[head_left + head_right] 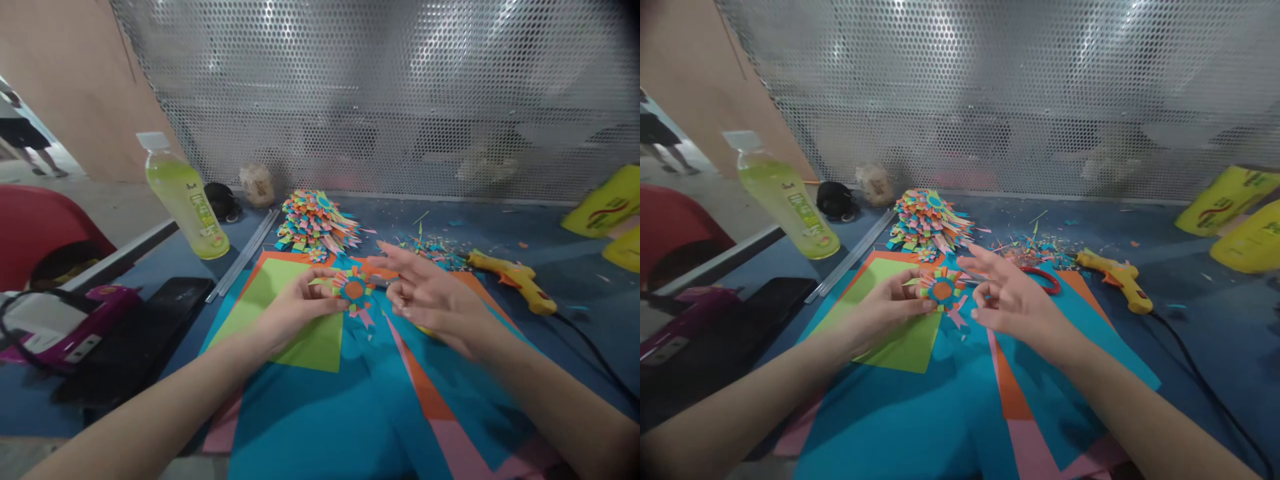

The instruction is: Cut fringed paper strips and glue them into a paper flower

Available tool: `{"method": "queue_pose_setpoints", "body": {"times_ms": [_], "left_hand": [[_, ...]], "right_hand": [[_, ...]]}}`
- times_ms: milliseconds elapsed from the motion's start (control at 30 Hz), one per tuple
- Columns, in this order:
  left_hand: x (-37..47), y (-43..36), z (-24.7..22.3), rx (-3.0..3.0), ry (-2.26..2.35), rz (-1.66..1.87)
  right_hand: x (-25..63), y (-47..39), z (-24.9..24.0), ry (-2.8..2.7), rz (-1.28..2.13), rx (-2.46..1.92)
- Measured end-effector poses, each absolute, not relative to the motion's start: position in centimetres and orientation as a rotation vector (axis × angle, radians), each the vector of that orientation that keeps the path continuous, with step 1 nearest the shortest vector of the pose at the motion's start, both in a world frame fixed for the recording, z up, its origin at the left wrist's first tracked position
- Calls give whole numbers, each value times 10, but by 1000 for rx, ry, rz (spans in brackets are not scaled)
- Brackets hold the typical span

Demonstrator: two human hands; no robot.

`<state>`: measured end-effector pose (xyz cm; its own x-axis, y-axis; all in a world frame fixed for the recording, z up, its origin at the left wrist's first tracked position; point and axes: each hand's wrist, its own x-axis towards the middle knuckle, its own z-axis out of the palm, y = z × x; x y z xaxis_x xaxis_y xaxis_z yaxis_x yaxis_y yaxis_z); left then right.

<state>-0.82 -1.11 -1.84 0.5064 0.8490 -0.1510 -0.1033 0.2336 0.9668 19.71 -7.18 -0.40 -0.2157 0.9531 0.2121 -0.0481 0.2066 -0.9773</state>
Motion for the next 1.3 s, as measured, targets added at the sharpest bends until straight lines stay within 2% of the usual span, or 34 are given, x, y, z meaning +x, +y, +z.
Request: {"method": "queue_pose_setpoints", "body": {"times_ms": [267,333,467,533,1300], "left_hand": [[-5,-11,-19,1114,754,780],[-4,-11,-18,1070,760,781],[-3,-11,-19,1004,708,844],[-3,-10,-21,1014,681,857],[1,-14,-19,1165,661,834]], "right_hand": [[201,-72,4,-1159,1555,-651],[198,-70,1,-1286,1499,-760],[193,-68,-5,-1600,1048,-1271],[190,-67,-7,-1689,913,-1376],[186,-64,-17,-1749,1076,-1247]]}}
